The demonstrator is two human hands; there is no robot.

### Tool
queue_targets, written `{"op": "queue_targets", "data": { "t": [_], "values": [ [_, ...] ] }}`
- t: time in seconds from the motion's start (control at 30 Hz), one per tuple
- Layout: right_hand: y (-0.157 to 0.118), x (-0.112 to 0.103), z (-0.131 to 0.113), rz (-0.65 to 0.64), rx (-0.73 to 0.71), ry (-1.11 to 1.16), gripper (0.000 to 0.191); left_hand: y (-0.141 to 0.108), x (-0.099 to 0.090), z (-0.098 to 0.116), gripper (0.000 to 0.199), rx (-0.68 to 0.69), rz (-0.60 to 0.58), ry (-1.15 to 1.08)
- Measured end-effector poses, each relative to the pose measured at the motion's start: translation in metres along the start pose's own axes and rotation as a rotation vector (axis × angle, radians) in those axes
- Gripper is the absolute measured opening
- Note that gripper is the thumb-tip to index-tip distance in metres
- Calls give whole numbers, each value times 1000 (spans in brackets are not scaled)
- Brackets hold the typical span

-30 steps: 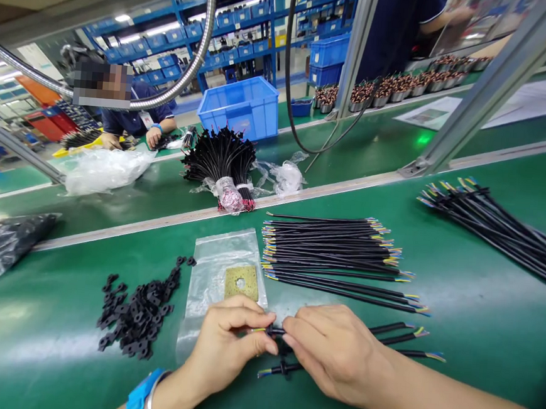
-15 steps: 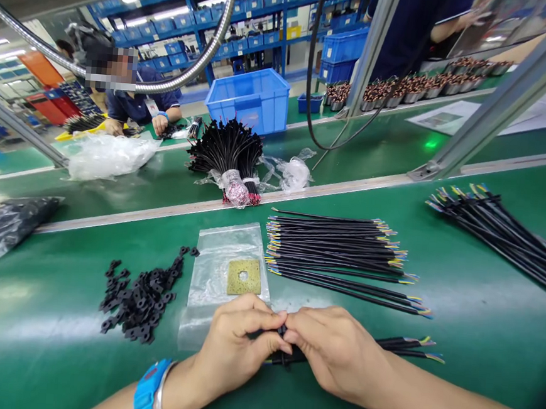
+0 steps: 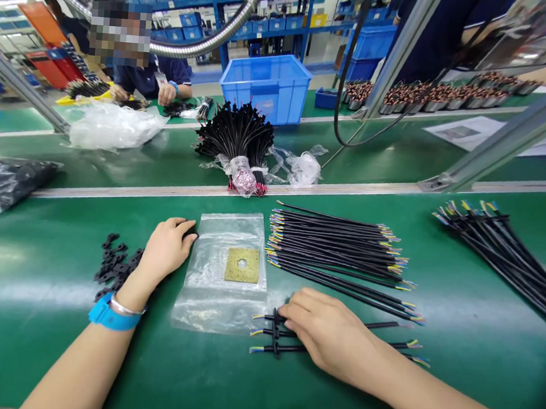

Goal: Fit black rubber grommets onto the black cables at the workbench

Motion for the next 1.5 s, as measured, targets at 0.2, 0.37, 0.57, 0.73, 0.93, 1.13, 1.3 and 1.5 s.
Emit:
{"op": "queue_targets", "data": {
  "t": [0.2,0.37,0.57,0.73,0.93,1.13,1.3,1.5],
  "values": [
    [-2,0,-2,-121,-10,114,18,2,-7,7,26,-5,5,-19],
    [1,-24,31,124,64,-16,20,-3,-28,7,20,-105,112,-273],
    [5,-17,57,114,174,-245,12,-27,7,55,34,-295,-212,-1328],
    [4,-17,53,130,161,-272,14,-49,36,95,37,-375,-532,-1499],
    [0,-34,55,268,221,-145,10,-39,6,96,13,-4,-174,-999],
    [0,-37,48,289,193,-48,8,-58,-21,156,17,571,143,-267],
    [0,-35,45,284,191,11,10,-61,-12,169,21,619,52,-112],
    [-1,-35,35,286,138,69,16,-48,-6,149,26,383,-86,-458]
  ]
}}
Point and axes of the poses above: each hand's wrist, its own y-axis towards the middle knuckle, its own x-axis out of the palm, z = x × y, the point moved 10 cm from there along y, towards the middle knuckle, and after that the axes turned 2 degrees about -x, right-handed, at the moved point
